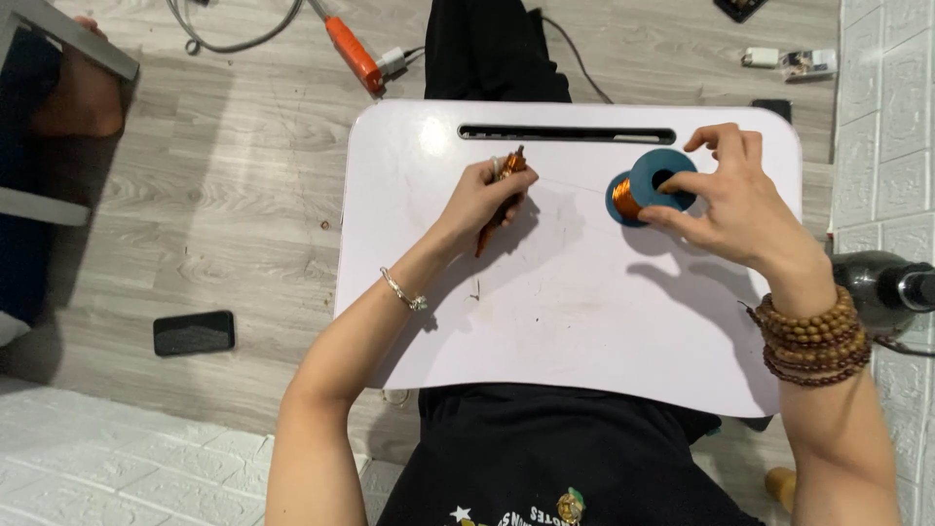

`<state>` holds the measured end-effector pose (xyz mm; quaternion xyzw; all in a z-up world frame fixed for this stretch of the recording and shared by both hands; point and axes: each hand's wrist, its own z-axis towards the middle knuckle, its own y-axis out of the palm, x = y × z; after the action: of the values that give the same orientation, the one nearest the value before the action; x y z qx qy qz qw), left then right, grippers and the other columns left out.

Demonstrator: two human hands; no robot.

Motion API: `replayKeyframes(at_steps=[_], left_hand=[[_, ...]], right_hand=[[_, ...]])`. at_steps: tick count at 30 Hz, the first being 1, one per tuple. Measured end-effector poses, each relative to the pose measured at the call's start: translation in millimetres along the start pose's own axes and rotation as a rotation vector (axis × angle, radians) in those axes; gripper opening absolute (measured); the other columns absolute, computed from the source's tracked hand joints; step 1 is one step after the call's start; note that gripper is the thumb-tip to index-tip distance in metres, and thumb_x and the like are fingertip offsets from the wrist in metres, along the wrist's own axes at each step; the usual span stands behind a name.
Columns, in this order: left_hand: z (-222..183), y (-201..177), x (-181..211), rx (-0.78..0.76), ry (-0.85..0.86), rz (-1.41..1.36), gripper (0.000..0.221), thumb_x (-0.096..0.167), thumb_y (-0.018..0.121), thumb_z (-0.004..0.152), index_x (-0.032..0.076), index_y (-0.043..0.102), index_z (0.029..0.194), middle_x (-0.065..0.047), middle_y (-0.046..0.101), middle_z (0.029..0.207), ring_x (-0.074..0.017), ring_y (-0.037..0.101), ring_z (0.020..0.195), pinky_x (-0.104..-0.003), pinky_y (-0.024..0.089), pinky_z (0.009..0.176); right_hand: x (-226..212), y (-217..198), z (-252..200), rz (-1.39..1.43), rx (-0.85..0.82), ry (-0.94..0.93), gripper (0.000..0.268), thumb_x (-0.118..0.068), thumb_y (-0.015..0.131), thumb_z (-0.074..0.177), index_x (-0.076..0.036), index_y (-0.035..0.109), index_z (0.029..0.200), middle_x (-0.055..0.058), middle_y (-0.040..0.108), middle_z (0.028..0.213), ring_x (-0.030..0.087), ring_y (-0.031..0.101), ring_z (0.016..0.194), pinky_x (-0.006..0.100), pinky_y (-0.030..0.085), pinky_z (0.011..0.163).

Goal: Manually winding copper wire onto a small motor armature on a lap desk

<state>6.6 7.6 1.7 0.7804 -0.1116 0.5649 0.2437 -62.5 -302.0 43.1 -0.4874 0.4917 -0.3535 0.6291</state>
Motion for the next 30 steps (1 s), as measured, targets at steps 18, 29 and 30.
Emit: replayKeyframes(at_steps=[18, 29, 30], left_hand=[[6, -5, -16, 0.181, 0.036, 0.037, 0.044, 0.027, 0.078, 0.089, -0.007, 0.067, 0.114, -0.014, 0.062, 0.078, -0.0203, 0.068, 0.067, -0.029, 0.057, 0.057], [4, -2, -29, 0.158, 0.049, -0.074, 0.044, 0.030, 0.076, 0.090, -0.007, 0.066, 0.114, -0.015, 0.063, 0.085, -0.0223, 0.067, 0.073, -0.037, 0.060, 0.066], [2, 2, -23, 0.163, 0.081, -0.106, 0.040, 0.027, 0.075, 0.091, -0.007, 0.066, 0.111, -0.013, 0.063, 0.085, -0.0217, 0.068, 0.074, -0.035, 0.061, 0.067]], right_hand=[[-19, 24, 3, -0.058, 0.221, -0.083, 0.038, -0.044, 0.074, 0.087, -0.009, 0.064, 0.078, 0.004, 0.055, 0.119, 0.028, 0.061, 0.116, 0.036, 0.062, 0.078], [-6, 3, -13, -0.046, 0.156, -0.137, 0.039, -0.046, 0.078, 0.078, -0.009, 0.067, 0.086, 0.010, 0.057, 0.120, 0.034, 0.064, 0.109, 0.041, 0.063, 0.072], [-7, 4, -12, -0.104, 0.181, -0.137, 0.042, -0.047, 0.077, 0.081, -0.007, 0.066, 0.088, 0.011, 0.057, 0.122, 0.034, 0.065, 0.106, 0.040, 0.062, 0.071]])
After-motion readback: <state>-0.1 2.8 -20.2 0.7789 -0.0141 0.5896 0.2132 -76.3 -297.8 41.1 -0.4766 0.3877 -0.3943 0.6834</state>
